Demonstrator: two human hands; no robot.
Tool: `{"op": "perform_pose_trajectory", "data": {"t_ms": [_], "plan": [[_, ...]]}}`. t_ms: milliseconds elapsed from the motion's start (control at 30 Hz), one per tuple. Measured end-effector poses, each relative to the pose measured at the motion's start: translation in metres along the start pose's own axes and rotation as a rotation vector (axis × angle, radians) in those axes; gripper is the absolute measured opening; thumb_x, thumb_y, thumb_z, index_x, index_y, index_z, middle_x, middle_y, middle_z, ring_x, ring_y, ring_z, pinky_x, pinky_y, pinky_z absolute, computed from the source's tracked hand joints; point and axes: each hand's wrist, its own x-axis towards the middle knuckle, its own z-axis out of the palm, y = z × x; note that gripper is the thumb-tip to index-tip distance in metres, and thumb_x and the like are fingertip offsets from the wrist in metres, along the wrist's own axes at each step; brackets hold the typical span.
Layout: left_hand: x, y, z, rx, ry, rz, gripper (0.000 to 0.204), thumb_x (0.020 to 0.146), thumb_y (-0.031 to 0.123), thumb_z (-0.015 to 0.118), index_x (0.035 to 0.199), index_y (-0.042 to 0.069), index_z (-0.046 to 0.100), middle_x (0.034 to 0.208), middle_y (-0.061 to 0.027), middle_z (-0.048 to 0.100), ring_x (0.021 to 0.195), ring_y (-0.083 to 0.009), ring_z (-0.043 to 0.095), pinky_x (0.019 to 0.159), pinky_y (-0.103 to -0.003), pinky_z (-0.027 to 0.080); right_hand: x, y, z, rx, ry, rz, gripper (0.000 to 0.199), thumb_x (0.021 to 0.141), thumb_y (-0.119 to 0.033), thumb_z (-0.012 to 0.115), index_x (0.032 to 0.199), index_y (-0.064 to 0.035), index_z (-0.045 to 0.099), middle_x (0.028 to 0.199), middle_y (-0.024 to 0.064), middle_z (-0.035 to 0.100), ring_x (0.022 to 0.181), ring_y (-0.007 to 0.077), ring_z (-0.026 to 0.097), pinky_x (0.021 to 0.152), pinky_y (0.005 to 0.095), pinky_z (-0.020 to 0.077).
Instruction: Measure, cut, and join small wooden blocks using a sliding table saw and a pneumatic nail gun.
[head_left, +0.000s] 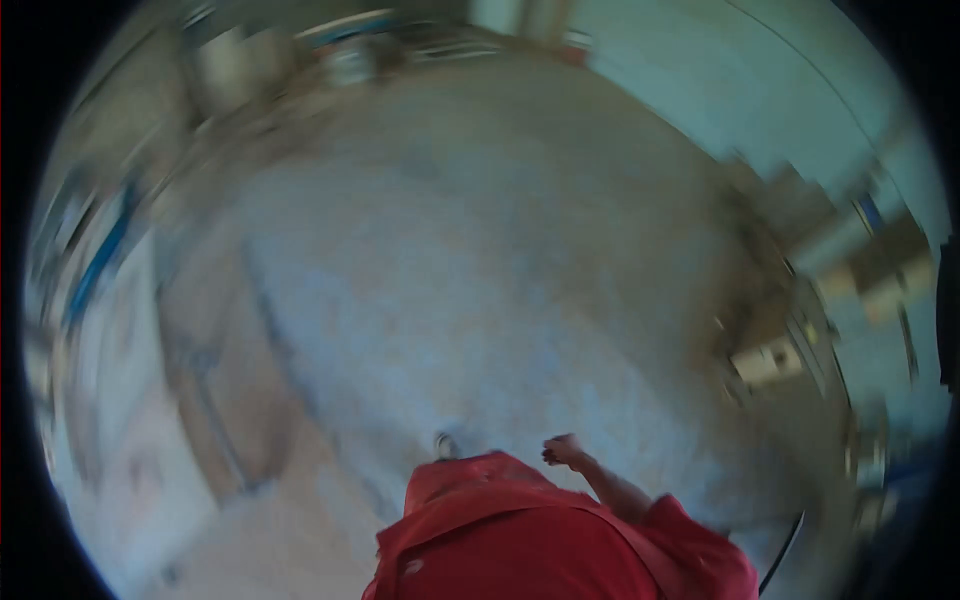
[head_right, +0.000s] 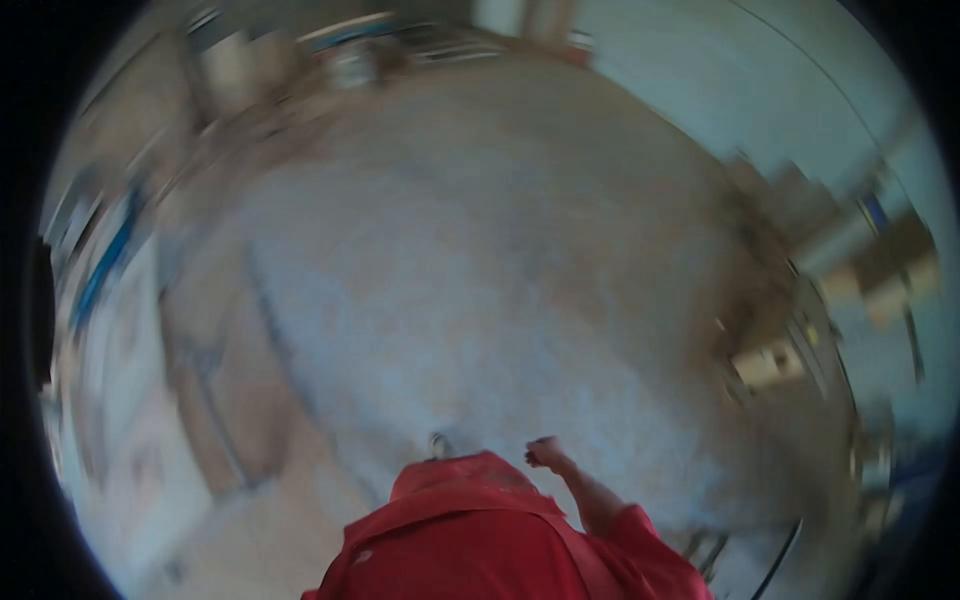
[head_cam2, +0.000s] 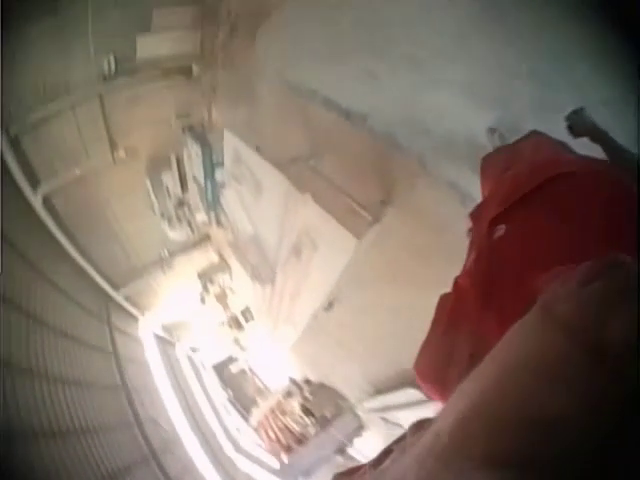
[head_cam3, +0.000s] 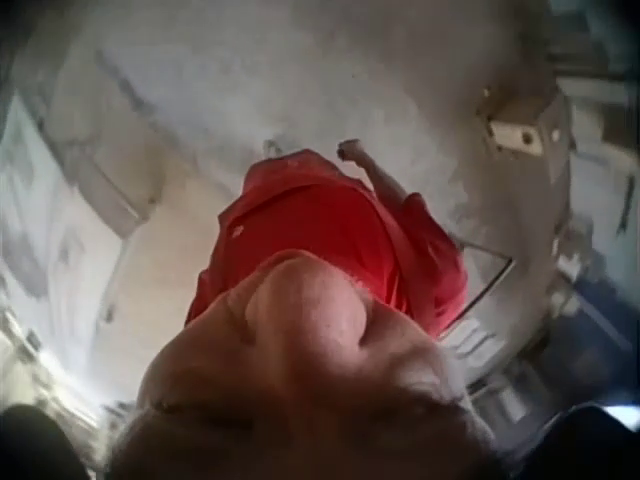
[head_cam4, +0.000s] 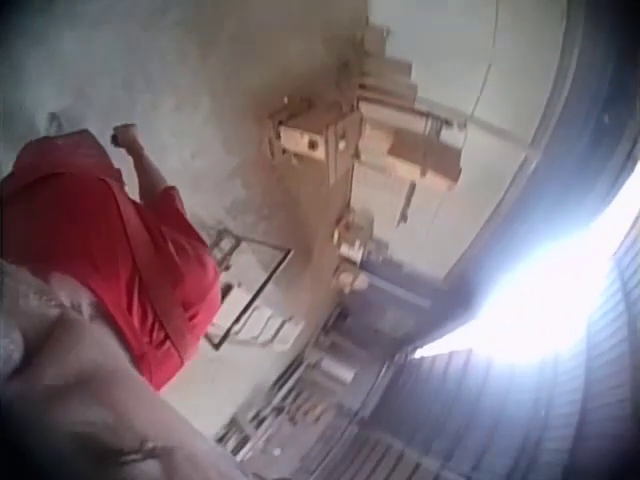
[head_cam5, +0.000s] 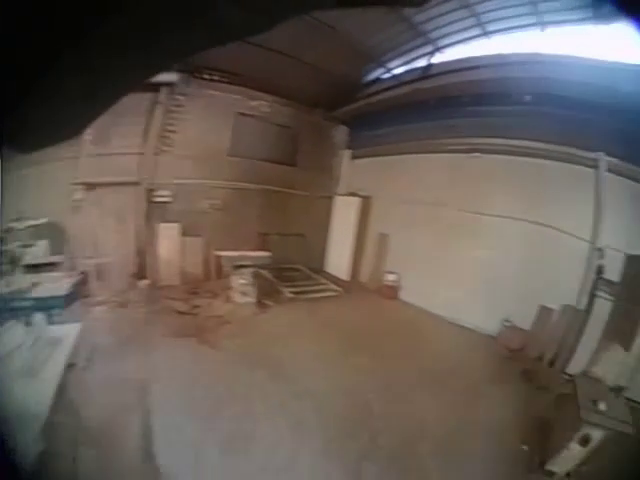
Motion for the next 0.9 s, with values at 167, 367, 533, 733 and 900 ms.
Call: {"op": "perform_pose_trajectory", "data": {"t_ms": [167, 367, 533, 733, 900], "plan": [[0.248, 0.320, 0.038, -0.136, -0.118, 0.019, 0.022, 0.090, 0.029, 0.061, 0.111, 0.020, 0.060, 0.099, -0.0027, 0.067, 0.076, -0.0148, 0.057, 0.066, -0.031, 0.045, 0.044, -0.073, -0.016, -0.089, 0.126, 0.114, 0.024, 0.086, -0.020, 0.063, 0.081, 0.0031, 0.069, 0.076, 0.0114, 0.070, 0.060, 0.0186, 0.067, 0.053, 0.0320, 0.0561], [0.298, 0.624, 0.138, -0.048, -0.030, 0.318, 0.026, 0.096, 0.030, 0.056, 0.118, 0.017, 0.055, 0.108, -0.0015, 0.064, 0.085, -0.0135, 0.056, 0.067, -0.029, 0.047, 0.132, -0.146, -0.060, 0.003, 0.198, 0.219, 0.023, 0.085, -0.018, 0.060, 0.080, 0.0030, 0.069, 0.074, 0.0108, 0.070, 0.056, 0.0185, 0.065, 0.050, 0.0320, 0.0547], [0.447, 0.657, 0.129, 0.620, -0.218, 1.230, 0.028, 0.098, 0.028, 0.055, 0.124, 0.018, 0.054, 0.110, -0.0036, 0.062, 0.095, -0.0147, 0.055, 0.069, -0.031, 0.049, 0.225, -0.291, -0.079, 0.041, 0.215, 0.114, 0.025, 0.085, -0.019, 0.060, 0.076, 0.0021, 0.069, 0.072, 0.0106, 0.070, 0.058, 0.0182, 0.067, 0.052, 0.0318, 0.0564], [0.555, 0.790, 0.196, 0.699, -0.261, 1.331, 0.029, 0.098, 0.027, 0.055, 0.125, 0.018, 0.054, 0.112, -0.0042, 0.062, 0.097, -0.0153, 0.055, 0.070, -0.032, 0.049, 0.314, -0.492, -0.100, 0.167, 0.261, -0.153, 0.026, 0.084, -0.020, 0.058, 0.071, 0.0003, 0.068, 0.068, 0.0087, 0.069, 0.055, 0.0170, 0.065, 0.053, 0.0317, 0.0551], [0.654, 0.915, 0.233, 0.778, -0.315, 1.433, 0.030, 0.098, 0.027, 0.055, 0.127, 0.019, 0.053, 0.113, -0.0046, 0.061, 0.098, -0.0159, 0.055, 0.072, -0.033, 0.049, 0.398, -0.579, -0.119, 0.212, 0.330, -0.106, 0.026, 0.085, -0.021, 0.059, 0.072, 0.0007, 0.068, 0.068, 0.0094, 0.068, 0.055, 0.0174, 0.064, 0.053, 0.0320, 0.0550]]}}
